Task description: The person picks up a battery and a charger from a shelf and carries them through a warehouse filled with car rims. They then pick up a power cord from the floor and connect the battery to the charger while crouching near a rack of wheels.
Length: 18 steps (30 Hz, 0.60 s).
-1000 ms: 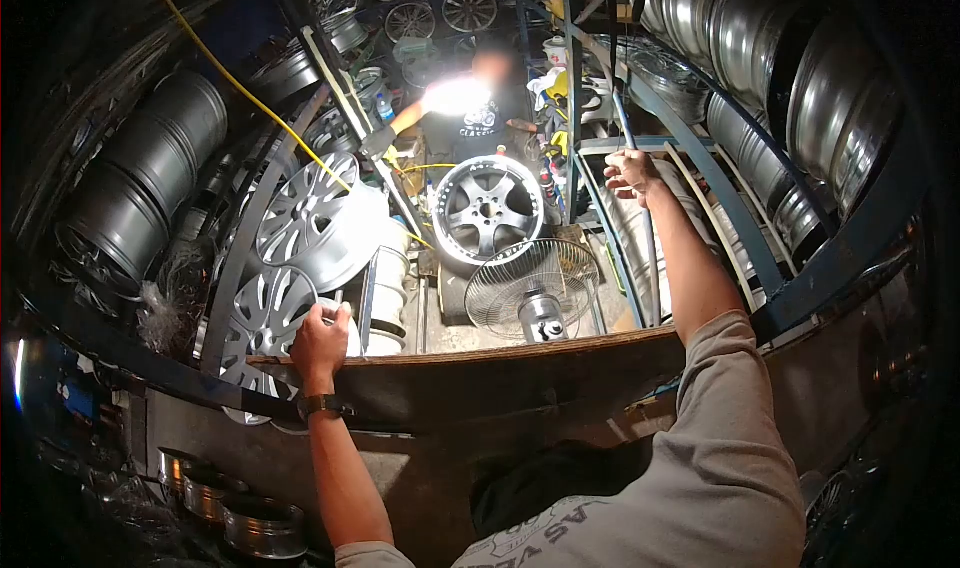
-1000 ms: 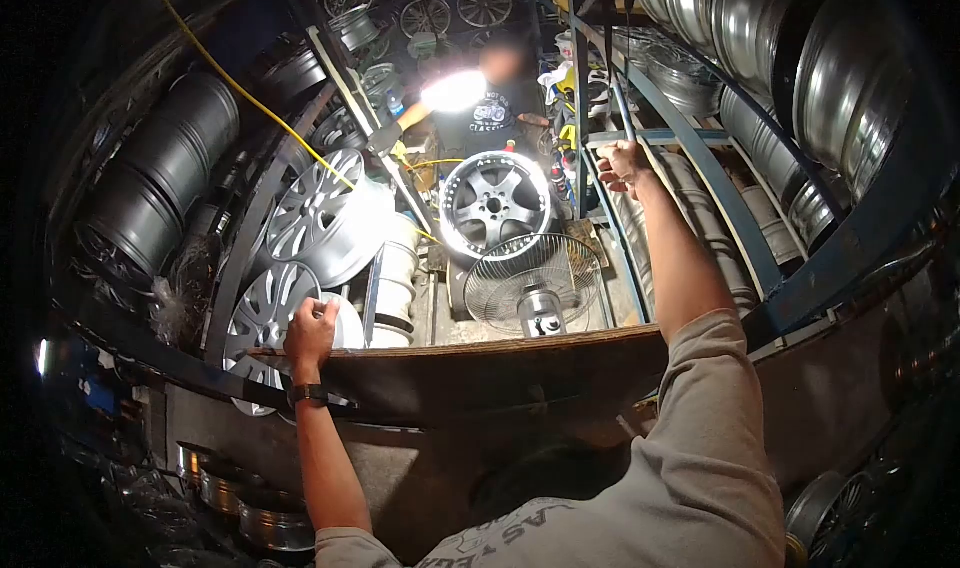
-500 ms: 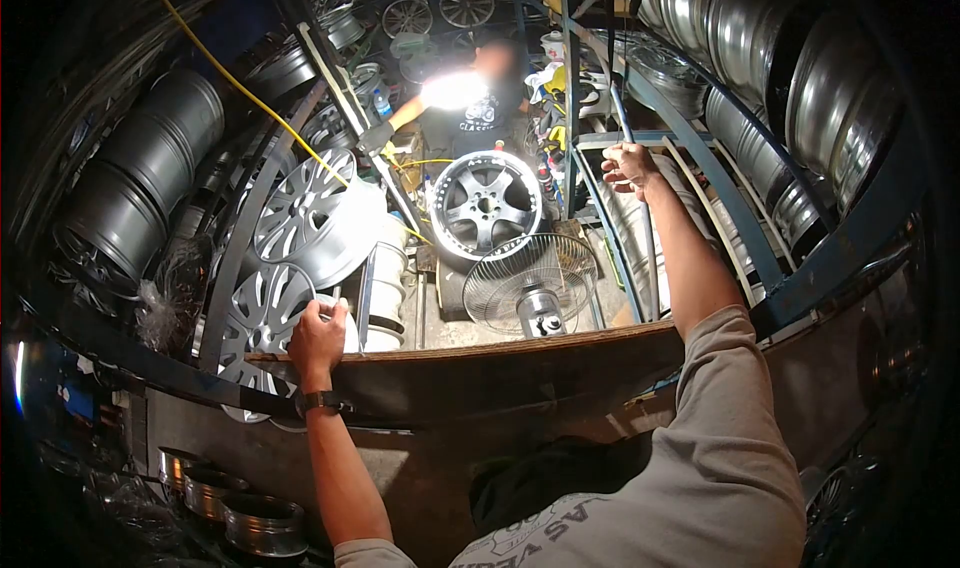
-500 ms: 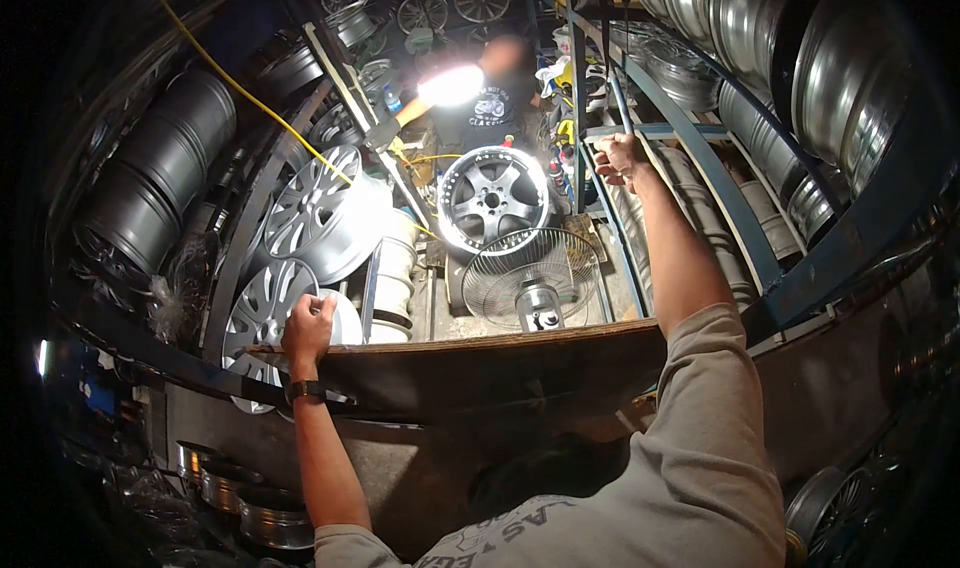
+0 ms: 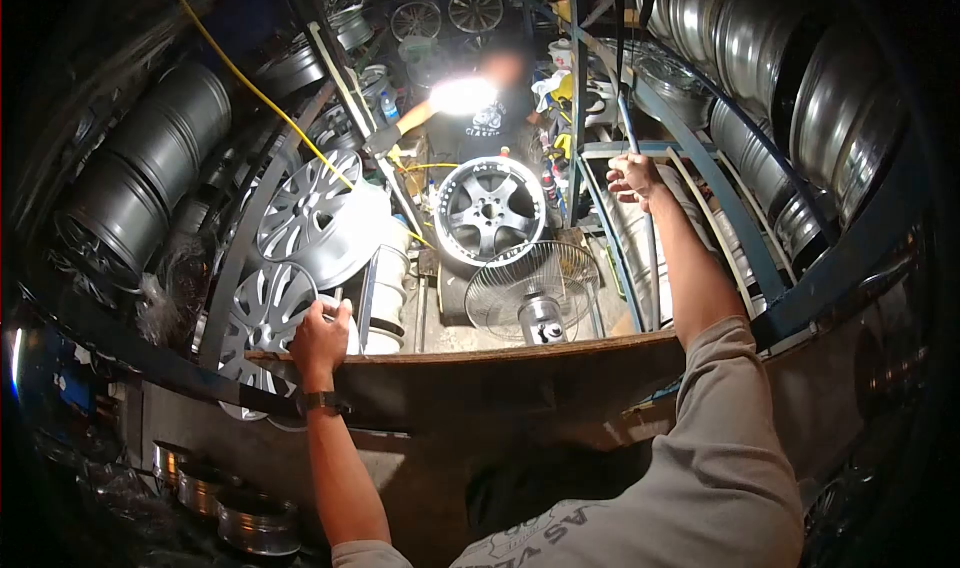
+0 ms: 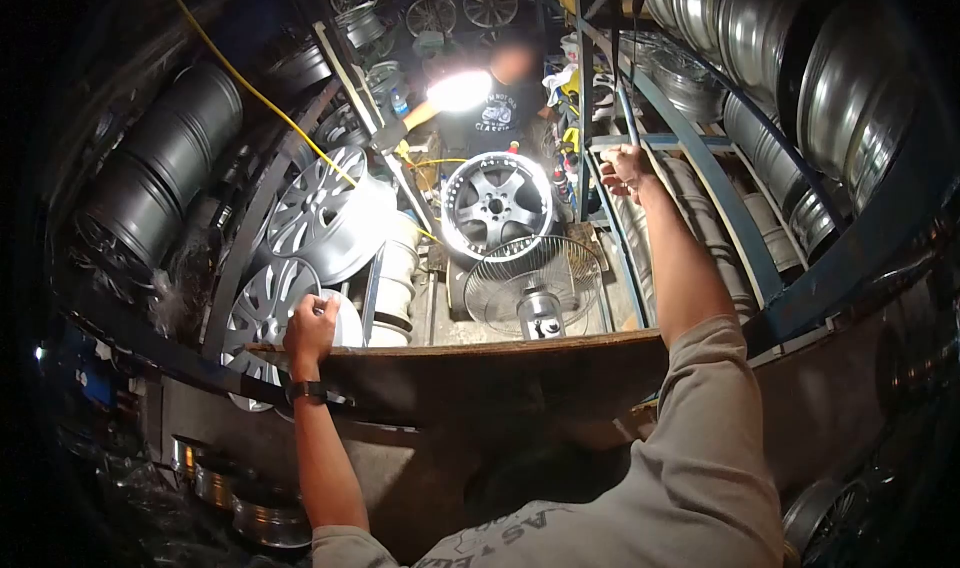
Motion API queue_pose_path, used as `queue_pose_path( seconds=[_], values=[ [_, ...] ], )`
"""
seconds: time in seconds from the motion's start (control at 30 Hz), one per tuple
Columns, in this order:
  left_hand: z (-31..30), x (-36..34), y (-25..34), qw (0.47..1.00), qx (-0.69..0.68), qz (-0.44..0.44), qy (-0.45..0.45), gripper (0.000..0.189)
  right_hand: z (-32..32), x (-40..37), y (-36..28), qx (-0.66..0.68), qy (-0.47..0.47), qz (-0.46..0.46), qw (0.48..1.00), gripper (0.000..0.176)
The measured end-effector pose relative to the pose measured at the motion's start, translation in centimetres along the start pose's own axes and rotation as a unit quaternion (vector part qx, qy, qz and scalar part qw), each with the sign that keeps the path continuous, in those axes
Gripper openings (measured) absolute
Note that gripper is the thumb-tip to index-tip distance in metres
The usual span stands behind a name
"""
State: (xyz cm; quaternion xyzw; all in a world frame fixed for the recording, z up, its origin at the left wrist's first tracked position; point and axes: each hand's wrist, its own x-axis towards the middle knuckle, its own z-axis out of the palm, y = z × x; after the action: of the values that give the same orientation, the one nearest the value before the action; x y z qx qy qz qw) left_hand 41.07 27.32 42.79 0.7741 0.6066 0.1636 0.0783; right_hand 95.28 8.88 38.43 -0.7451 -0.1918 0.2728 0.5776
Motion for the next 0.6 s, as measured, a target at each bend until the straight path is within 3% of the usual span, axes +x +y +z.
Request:
queue_pose_path(
  seconds=[0.6],
  values=[
    [0.01, -0.11, -0.08, 1.0, -0.021, 0.006, 0.006, 0.042, 0.13, -0.03, 0.03, 0.006, 0.007, 0.004, 1.0, 0.021]
  ],
)
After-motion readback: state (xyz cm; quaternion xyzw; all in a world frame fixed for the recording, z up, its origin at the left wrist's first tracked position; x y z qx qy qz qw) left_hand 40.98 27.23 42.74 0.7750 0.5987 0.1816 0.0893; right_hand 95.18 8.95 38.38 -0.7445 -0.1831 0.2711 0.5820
